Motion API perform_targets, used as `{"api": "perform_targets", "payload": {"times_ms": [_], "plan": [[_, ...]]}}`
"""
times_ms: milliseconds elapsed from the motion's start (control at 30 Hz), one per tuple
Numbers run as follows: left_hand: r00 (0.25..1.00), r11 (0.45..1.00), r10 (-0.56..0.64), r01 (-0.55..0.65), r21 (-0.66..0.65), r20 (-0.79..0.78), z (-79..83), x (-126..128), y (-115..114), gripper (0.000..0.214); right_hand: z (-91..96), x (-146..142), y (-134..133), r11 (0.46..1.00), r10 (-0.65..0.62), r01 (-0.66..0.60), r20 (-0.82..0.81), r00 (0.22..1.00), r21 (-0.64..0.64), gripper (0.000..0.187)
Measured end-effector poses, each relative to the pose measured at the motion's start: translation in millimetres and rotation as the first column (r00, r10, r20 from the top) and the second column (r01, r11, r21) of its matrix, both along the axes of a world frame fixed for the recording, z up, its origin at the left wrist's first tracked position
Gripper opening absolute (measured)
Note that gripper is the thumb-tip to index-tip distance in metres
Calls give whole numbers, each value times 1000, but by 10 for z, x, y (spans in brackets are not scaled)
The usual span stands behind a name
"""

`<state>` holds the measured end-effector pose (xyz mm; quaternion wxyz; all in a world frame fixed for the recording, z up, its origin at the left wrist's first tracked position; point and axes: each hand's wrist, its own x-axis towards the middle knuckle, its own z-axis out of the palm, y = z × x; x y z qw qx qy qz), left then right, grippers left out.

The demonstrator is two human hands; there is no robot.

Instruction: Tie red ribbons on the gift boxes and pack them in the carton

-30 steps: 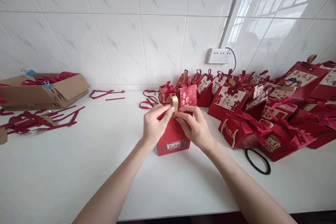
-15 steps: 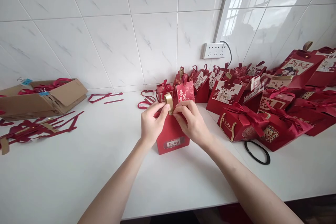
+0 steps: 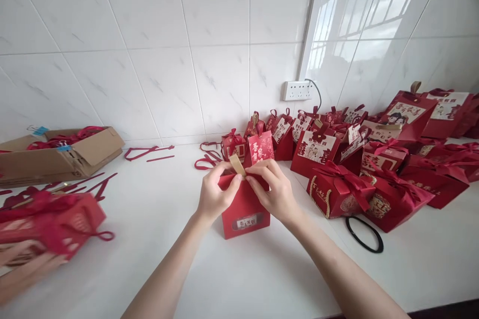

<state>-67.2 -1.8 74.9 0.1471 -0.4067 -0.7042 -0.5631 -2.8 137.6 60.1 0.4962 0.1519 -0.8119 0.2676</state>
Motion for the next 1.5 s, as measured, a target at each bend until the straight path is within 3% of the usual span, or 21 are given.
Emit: {"api": "perform_targets", "payload": {"times_ms": [300,500,600,833,1133,1500], "plan": [[996,999,36,-39,30,83,31,45,35,15,14,-29,-35,988,62,-58,23,998,-141,11],[987,988,83,-100,120,134,-77,61,109,18,12,-9,-3,971,106,-77,123,987,-226,9],[991,972,120,-129,197,60,-134,70,127,19,-12,-11,19,964,128,-85,158,979,-253,10],[979,986,78,-48,160,-189,-103,89,95,7,-46,13,28,943,114,-32,229,967,-332,20],[981,985,8,26,171,-193,-50,79,59,7,16,33,-52,900,178,-47,268,947,-433,17],[989,992,18,1,129,-145,-37,55,61,11,36,-5,-47,840,308,-136,254,917,-526,11]]}}
